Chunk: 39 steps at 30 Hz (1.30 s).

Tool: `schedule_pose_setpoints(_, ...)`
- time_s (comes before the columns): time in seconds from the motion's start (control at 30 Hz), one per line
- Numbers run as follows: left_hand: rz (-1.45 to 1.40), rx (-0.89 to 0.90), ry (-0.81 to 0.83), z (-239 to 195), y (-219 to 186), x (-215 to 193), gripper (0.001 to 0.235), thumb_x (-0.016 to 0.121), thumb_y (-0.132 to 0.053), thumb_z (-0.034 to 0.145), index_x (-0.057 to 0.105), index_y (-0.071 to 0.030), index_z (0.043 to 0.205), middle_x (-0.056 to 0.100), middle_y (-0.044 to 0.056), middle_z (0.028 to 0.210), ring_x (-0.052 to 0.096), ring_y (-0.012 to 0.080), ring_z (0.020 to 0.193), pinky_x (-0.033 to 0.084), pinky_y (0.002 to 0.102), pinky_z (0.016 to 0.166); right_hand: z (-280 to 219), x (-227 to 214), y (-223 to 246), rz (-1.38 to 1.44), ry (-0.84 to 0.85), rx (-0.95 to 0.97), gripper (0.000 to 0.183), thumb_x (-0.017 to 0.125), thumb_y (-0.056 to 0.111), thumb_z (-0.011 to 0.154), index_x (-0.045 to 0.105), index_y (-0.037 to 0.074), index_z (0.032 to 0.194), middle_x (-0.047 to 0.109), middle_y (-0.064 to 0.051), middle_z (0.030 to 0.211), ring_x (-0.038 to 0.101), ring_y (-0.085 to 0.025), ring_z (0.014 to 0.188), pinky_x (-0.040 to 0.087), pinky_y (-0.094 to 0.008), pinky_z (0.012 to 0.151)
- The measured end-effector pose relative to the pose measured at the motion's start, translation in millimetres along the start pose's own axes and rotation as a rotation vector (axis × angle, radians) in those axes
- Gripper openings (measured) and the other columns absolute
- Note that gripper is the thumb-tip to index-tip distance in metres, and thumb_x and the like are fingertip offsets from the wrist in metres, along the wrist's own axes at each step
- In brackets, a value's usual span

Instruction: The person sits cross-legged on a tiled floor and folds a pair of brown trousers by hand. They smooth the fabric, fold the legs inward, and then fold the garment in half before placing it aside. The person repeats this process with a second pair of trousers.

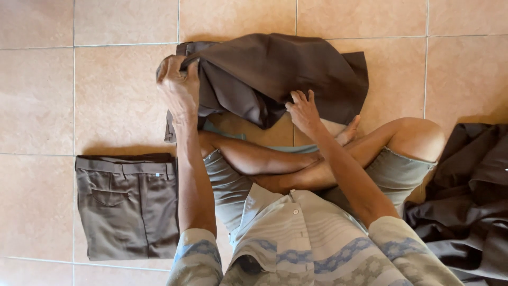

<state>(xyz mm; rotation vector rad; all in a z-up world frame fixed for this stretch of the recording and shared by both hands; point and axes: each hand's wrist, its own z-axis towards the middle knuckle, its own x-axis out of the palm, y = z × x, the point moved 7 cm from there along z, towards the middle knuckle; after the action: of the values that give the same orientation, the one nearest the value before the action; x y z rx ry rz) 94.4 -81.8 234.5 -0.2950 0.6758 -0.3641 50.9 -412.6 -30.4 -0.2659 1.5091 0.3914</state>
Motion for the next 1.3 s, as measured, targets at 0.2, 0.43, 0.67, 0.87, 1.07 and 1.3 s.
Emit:
schedule_pose_setpoints(0.2,-0.024,-0.073,0.023,-7.5,24.5,-16.1,0.025,0.092,-0.012,0.073,0.068,-0.014,0.080,0.067,0.008,0.076,0.071,0.0352,0.073,0.057,0.045,0.068,-15.5,-4.0,-131.6,-0.361,0.147,-0.112,0.016,0.074,0.021,0.083,0.077,0.031,0.095,0.066,-0.008,0.123,0.061,-0.030,0.120,0.039,-0.065,0.096)
schedule_pose_setpoints(0.43,-0.128,-0.180,0.191,-52.6,39.2,7.2,0.024,0.091,-0.009,0.071,0.074,-0.014,0.086,0.068,0.007,0.079,0.072,0.0350,0.076,0.059,0.044,0.071,-55.2,-7.1,-237.0,0.010,0.324,0.626,0.049,0.081,0.029,0.079,0.076,0.024,0.127,0.030,-0.029,0.166,0.017,-0.054,0.152,0.011,-0.083,0.108)
schedule_pose_setpoints(0.67,-0.114,-0.185,0.151,-72.8,78.6,12.7,0.024,0.092,-0.011,0.073,0.075,-0.019,0.089,0.069,0.002,0.082,0.074,0.0274,0.078,0.059,0.037,0.074,-40.5,-44.9,-142.5,-0.035,0.222,0.437,0.041,0.077,0.034,0.081,0.080,0.016,0.119,0.048,-0.026,0.156,0.026,-0.048,0.154,0.007,-0.079,0.111)
schedule_pose_setpoints(0.87,-0.143,-0.135,0.153,-53.4,34.5,-9.5,0.013,0.082,0.001,0.078,0.076,-0.004,0.089,0.074,0.008,0.083,0.069,0.0220,0.074,0.056,0.038,0.066,-35.1,-106.6,-111.7,-0.211,-0.286,0.449,0.056,0.095,0.007,0.074,0.062,0.001,0.119,0.035,-0.029,0.159,0.035,-0.047,0.146,0.036,-0.073,0.107)
schedule_pose_setpoints(1.07,-0.136,-0.192,0.060,-57.1,47.4,2.4,0.022,0.090,-0.008,0.071,0.076,-0.015,0.087,0.070,0.007,0.079,0.074,0.0323,0.077,0.060,0.040,0.070,-34.8,-43.3,-5.3,-0.068,-0.402,0.079,0.038,0.070,0.048,0.090,0.068,0.020,0.115,0.059,-0.003,0.104,0.063,-0.023,0.094,0.050,-0.042,0.083)
schedule_pose_setpoints(1.3,-0.135,-0.225,0.072,-63.2,57.7,0.6,0.020,0.087,-0.004,0.072,0.077,-0.015,0.087,0.072,0.004,0.079,0.075,0.0283,0.075,0.060,0.037,0.070,-33.0,-43.8,-7.1,-0.077,-0.301,0.104,0.008,0.066,0.023,0.095,0.067,0.015,0.094,0.069,-0.008,0.089,0.071,-0.028,0.081,0.046,-0.044,0.083)
